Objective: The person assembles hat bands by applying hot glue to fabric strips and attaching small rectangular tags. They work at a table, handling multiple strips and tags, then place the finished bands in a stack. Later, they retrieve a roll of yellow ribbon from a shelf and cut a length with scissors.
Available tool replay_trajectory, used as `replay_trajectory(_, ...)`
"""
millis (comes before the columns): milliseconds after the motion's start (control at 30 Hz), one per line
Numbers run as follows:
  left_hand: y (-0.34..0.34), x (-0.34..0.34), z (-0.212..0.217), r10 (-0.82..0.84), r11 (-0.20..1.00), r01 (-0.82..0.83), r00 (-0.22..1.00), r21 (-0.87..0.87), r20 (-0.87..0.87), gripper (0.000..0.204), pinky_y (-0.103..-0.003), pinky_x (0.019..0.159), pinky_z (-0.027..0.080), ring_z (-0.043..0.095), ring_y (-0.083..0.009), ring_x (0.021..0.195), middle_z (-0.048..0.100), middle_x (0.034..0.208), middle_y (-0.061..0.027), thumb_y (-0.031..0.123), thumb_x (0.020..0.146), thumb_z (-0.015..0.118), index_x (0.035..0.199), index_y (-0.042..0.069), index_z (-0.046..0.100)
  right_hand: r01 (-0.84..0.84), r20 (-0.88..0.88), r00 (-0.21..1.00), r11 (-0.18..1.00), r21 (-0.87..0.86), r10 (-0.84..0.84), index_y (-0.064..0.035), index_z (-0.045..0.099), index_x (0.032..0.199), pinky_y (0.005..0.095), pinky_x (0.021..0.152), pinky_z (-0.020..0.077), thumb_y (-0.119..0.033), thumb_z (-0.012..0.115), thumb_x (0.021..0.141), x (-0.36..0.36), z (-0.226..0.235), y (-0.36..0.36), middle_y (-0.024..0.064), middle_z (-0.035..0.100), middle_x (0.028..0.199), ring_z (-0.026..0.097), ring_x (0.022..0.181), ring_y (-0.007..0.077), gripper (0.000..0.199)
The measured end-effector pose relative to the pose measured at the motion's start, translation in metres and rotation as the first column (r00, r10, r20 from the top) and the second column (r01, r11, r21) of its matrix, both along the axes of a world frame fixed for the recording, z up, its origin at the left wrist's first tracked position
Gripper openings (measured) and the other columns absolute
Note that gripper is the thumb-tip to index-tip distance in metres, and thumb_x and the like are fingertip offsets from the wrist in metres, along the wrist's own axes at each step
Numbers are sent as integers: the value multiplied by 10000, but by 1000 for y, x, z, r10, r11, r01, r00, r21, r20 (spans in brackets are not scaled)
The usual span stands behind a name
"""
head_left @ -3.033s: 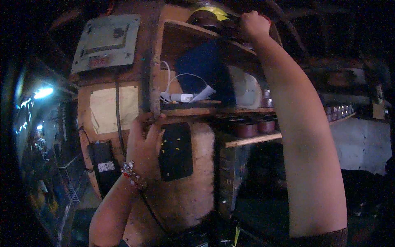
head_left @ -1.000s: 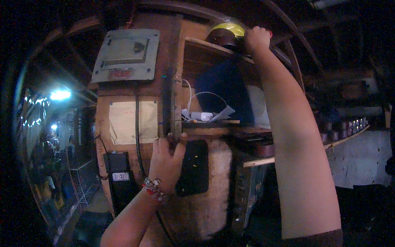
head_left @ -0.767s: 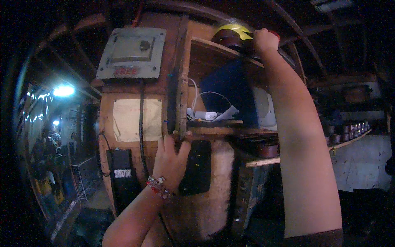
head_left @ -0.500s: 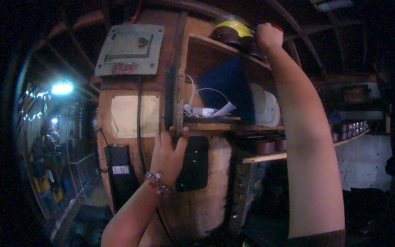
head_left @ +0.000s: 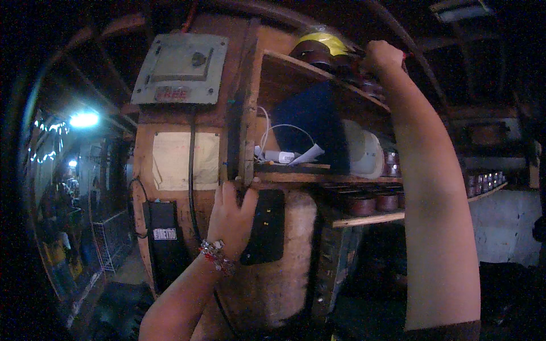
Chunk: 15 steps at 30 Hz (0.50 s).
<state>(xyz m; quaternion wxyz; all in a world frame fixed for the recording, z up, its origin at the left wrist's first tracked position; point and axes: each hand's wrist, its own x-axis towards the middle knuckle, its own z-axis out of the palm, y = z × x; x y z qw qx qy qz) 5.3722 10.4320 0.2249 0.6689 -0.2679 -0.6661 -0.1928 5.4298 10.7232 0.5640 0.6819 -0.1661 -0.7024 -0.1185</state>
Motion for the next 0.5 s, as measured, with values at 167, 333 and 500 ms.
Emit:
replay_trajectory(167,-1,0,-4,166,986,-167,986,-27,-27,430,-435,741,511,525,-408,922,479,1045,-232,12,825,504,1241,108,550,186,-123,973,978,-95,-197,-126,678,1081,424,860,510,-294,669,785,-15,-5,42,117,638,1153,636,1056,303,340)
replay_trajectory(333,0,2,-1,217,973,-222,974,-66,-64,436,-434,767,513,523,-408,935,491,1062,-233,17,829,501,1256,97,543,416,-170,906,889,192,-388,-182,697,1056,425,779,504,-242,491,911,-39,-13,85,109,638,1063,631,1018,310,259)
replay_trajectory(500,0,-2,-4,245,966,-248,968,-73,-54,439,-439,785,513,521,-412,950,494,1070,-236,22,829,503,1263,83,537,169,-143,980,964,205,-141,-158,696,1010,414,783,529,-140,549,834,-55,3,79,130,646,1072,656,973,310,231)
